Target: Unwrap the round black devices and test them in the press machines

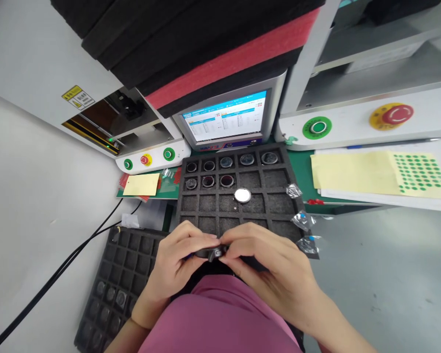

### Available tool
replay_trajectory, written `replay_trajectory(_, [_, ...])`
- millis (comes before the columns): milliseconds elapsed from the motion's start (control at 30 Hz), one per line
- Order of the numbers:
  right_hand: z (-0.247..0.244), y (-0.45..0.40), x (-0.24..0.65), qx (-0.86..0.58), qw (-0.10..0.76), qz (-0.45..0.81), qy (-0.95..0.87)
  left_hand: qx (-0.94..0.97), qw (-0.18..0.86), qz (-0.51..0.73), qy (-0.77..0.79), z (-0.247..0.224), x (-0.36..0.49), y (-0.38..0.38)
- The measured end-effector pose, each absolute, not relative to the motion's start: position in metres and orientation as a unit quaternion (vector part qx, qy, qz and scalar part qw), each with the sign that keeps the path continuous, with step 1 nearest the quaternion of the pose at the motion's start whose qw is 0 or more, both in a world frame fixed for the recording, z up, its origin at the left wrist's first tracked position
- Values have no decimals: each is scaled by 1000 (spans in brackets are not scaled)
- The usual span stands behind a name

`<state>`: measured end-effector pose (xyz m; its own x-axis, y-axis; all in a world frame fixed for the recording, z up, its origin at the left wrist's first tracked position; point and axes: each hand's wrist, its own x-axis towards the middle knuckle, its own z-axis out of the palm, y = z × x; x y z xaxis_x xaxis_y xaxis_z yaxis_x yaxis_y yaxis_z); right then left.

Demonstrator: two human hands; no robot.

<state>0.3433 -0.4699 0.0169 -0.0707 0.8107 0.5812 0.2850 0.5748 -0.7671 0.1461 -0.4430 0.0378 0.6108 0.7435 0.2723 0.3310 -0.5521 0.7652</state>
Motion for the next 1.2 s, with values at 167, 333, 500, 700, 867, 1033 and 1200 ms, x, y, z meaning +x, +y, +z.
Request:
replay_trajectory(167, [17, -472, 338, -392, 581, 189, -688, 826, 347, 307, 321, 38, 145, -442])
replay_trajectory(333, [19, -471, 340, -378, 564, 192, -708, 836, 344, 303, 304, 37, 143, -440])
replay_trajectory(500, [14, -474, 339, -392, 567, 152, -709, 826, 353, 317, 303, 33, 145, -442])
replay_trajectory(700, [11, -476, 336, -393, 602, 152, -678, 831, 344, 322, 295, 31, 146, -439])
replay_trajectory(867, [10, -476, 342, -403, 588, 110, -692, 834, 332, 320, 302, 31, 149, -439])
replay_trajectory(1033, [1, -484, 336, -429, 579, 12, -693, 811, 350, 324, 340, 25, 159, -443])
replay_trajectory(1200, [-35, -500, 352, -516, 535, -49, -667, 636, 347, 457, 516, 15, 163, -429])
